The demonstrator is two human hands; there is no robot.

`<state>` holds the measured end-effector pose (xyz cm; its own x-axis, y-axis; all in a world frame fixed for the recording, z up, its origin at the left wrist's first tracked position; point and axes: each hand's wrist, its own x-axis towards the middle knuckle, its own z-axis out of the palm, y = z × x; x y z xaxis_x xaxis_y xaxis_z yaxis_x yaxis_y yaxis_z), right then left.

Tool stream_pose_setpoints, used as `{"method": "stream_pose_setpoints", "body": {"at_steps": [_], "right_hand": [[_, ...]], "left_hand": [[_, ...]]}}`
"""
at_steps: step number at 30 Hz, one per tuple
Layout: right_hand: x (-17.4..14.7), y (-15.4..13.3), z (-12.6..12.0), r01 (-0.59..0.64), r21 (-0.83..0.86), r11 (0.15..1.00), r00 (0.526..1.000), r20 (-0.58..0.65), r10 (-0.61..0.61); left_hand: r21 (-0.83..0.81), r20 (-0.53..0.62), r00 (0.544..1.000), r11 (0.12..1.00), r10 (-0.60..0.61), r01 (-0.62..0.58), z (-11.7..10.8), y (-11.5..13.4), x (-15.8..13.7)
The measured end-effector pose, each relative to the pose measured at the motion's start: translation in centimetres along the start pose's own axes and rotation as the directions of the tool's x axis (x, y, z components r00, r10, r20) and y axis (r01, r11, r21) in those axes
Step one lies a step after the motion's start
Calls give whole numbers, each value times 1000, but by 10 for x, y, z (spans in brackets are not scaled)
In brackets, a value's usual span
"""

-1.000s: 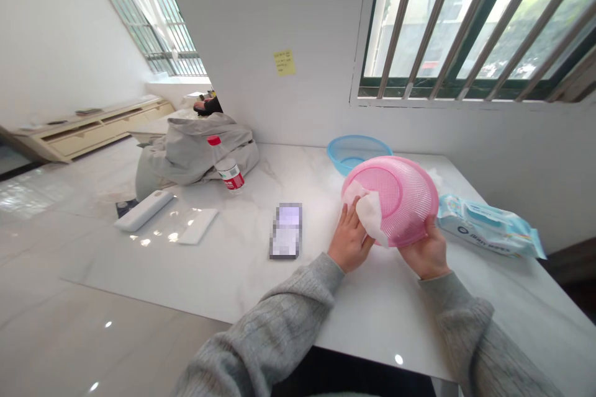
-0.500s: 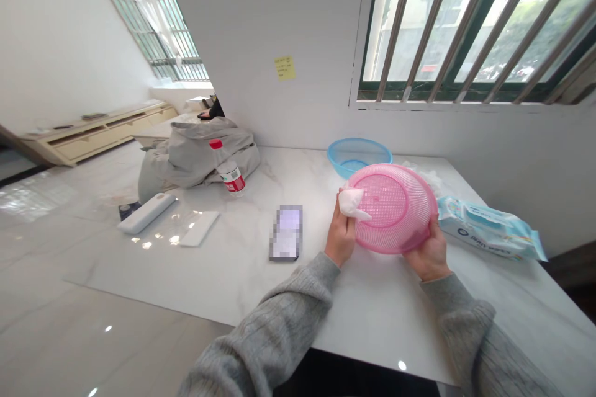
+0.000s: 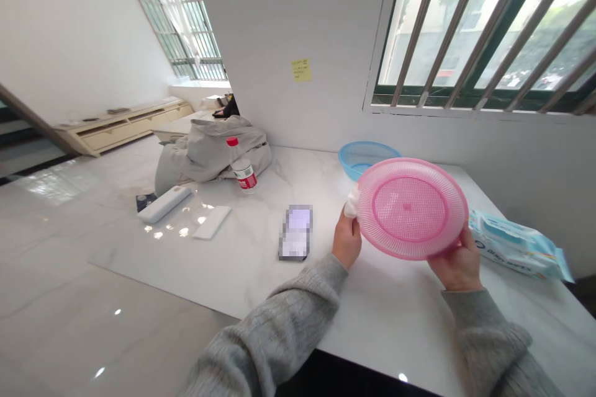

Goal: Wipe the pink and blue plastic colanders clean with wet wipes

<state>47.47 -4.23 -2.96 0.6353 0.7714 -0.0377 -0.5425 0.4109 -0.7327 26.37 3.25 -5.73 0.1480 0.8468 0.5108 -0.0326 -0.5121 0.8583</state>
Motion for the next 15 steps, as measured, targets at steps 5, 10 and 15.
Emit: {"method": "stream_pose_setpoints", "body": {"at_steps": [5, 10, 15], "right_hand": [[1, 4, -4, 39, -40, 998, 999, 38, -37], [5, 7, -10, 46, -31, 998, 997, 62, -44], [6, 8, -12, 15, -6, 1000, 998, 68, -15]], "left_hand": [[98, 80, 996, 994, 50, -58, -1, 1, -3], [177, 183, 980, 978, 74, -107, 0, -3, -7], [181, 280, 949, 963, 144, -200, 4, 11, -16]]}}
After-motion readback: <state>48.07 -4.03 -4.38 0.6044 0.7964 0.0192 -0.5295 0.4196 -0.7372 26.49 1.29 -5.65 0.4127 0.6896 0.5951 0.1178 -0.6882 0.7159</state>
